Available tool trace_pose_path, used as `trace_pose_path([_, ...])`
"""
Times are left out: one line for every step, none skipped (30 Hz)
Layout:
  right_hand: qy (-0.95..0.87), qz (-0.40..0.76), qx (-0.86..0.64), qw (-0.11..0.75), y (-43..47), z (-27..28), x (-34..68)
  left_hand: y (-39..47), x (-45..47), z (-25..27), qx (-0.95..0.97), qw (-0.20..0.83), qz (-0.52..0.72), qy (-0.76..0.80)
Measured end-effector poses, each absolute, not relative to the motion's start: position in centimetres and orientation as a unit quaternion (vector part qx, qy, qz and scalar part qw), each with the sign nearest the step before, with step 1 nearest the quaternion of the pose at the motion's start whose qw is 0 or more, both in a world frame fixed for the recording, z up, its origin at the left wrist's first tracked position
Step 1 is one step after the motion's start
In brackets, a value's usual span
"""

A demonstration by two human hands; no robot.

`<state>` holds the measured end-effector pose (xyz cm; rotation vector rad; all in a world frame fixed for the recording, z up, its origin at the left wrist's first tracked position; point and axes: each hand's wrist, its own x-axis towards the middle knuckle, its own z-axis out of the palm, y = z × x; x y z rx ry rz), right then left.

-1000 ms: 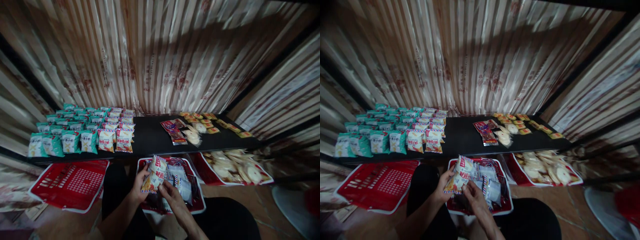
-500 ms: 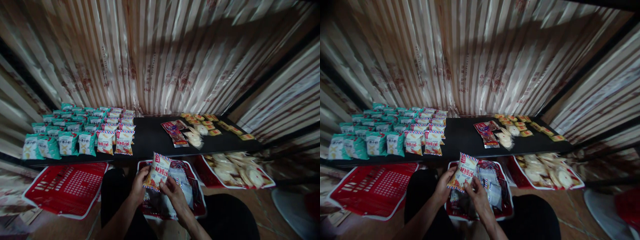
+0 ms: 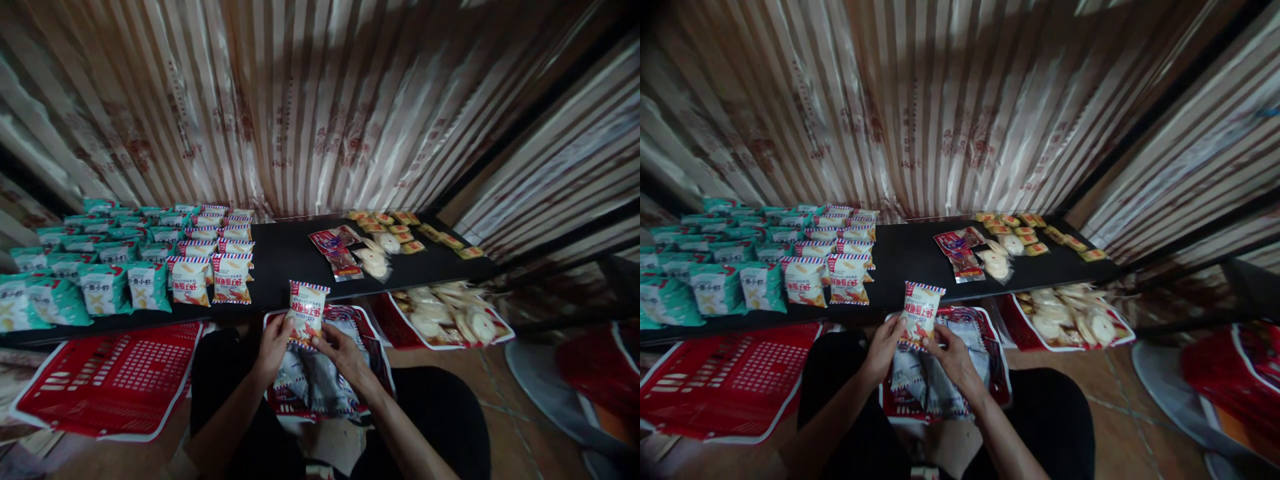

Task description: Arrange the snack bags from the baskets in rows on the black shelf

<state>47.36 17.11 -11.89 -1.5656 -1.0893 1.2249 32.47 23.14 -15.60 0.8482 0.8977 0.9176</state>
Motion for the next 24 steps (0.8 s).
trace_pose_path([-0.442, 0.496, -0.619, 0.419, 17.5, -11.5, 47.7, 23.5, 32.8, -15.5, 0.396, 0.712, 0.413, 0.408])
trace_pose_path([-0.444, 0.503, -0.614, 0.416, 18.0, -11.1, 48.1, 23.9, 33.1, -15.4, 0.407, 0.705, 0.411, 0.410])
trace_pose_path([-0.442, 0.508, -0.611, 0.417, 18.4, -10.7, 48.5, 24.3, 33.4, -15.2, 0.417, 0.697, 0.411, 0.414])
trace_pose_path([-0.438, 0.511, -0.609, 0.419, 19.0, -10.4, 48.8, 24.8, 33.8, -15.1, 0.427, 0.687, 0.412, 0.419])
trace_pose_path([-0.434, 0.515, -0.608, 0.420, 19.6, -10.2, 49.2, 25.3, 34.2, -15.0, 0.437, 0.676, 0.414, 0.424])
trace_pose_path([-0.430, 0.519, -0.606, 0.422, 20.3, -10.0, 49.5, 26.0, 34.6, -15.0, 0.446, 0.667, 0.419, 0.425])
trace_pose_path([-0.427, 0.523, -0.605, 0.423, 21.1, -9.9, 49.9, 26.7, 35.1, -15.0, 0.452, 0.658, 0.427, 0.425])
trace_pose_path([-0.424, 0.523, -0.606, 0.424, 22.1, -9.8, 50.4, 27.6, 35.6, -15.1, 0.459, 0.650, 0.435, 0.423])
trace_pose_path([-0.422, 0.520, -0.608, 0.426, 23.1, -9.8, 50.8, 28.5, 36.1, -15.2, 0.465, 0.641, 0.442, 0.422])
trace_pose_path([-0.422, 0.514, -0.612, 0.427, 24.3, -9.9, 51.2, 29.5, 36.6, -15.4, 0.472, 0.628, 0.450, 0.425])
trace_pose_path([-0.425, 0.505, -0.617, 0.429, 25.5, -10.0, 51.6, 30.6, 37.2, -15.6, 0.480, 0.612, 0.455, 0.434])
trace_pose_path([-0.430, 0.492, -0.624, 0.429, 26.8, -10.1, 51.9, 31.6, 37.7, -15.8, 0.487, 0.594, 0.456, 0.449])
trace_pose_path([-0.434, 0.480, -0.632, 0.426, 28.1, -10.2, 52.3, 32.7, 38.2, -15.9, 0.490, 0.578, 0.457, 0.467])
trace_pose_path([-0.437, 0.469, -0.640, 0.423, 29.4, -10.3, 52.5, 33.7, 38.7, -16.0, 0.493, 0.560, 0.459, 0.483])
trace_pose_path([-0.437, 0.460, -0.648, 0.420, 30.7, -10.5, 52.7, 34.6, 39.1, -16.1, 0.497, 0.537, 0.464, 0.500])
trace_pose_path([-0.436, 0.454, -0.654, 0.419, 32.0, -10.6, 52.8, 35.5, 39.5, -16.1, 0.506, 0.506, 0.474, 0.514])
trace_pose_path([-0.436, 0.449, -0.658, 0.418, 33.2, -10.7, 52.8, 36.4, 39.8, -16.0, 0.521, 0.466, 0.486, 0.524])
trace_pose_path([-0.437, 0.446, -0.659, 0.419, 34.4, -10.8, 52.7, 37.1, 40.1, -15.9, 0.542, 0.419, 0.500, 0.530])
trace_pose_path([-0.440, 0.444, -0.657, 0.422, 35.6, -10.9, 52.6, 37.8, 40.4, -15.8, 0.566, 0.370, 0.509, 0.532])
trace_pose_path([-0.446, 0.443, -0.653, 0.423, 36.7, -11.0, 52.4, 38.4, 40.5, -15.7, 0.590, 0.327, 0.513, 0.531])
trace_pose_path([-0.453, 0.444, -0.647, 0.424, 37.7, -11.0, 52.2, 39.0, 40.7, -15.6, 0.611, 0.294, 0.510, 0.529])
trace_pose_path([-0.458, 0.445, -0.643, 0.423, 38.8, -11.1, 52.0, 39.5, 40.7, -15.6, 0.630, 0.269, 0.503, 0.527])
trace_pose_path([-0.462, 0.445, -0.641, 0.421, 39.8, -11.1, 51.8, 40.0, 40.8, -15.6, 0.645, 0.253, 0.492, 0.527])
trace_pose_path([-0.466, 0.442, -0.642, 0.419, 40.8, -11.2, 51.6, 40.5, 40.8, -15.6, 0.657, 0.242, 0.480, 0.529])
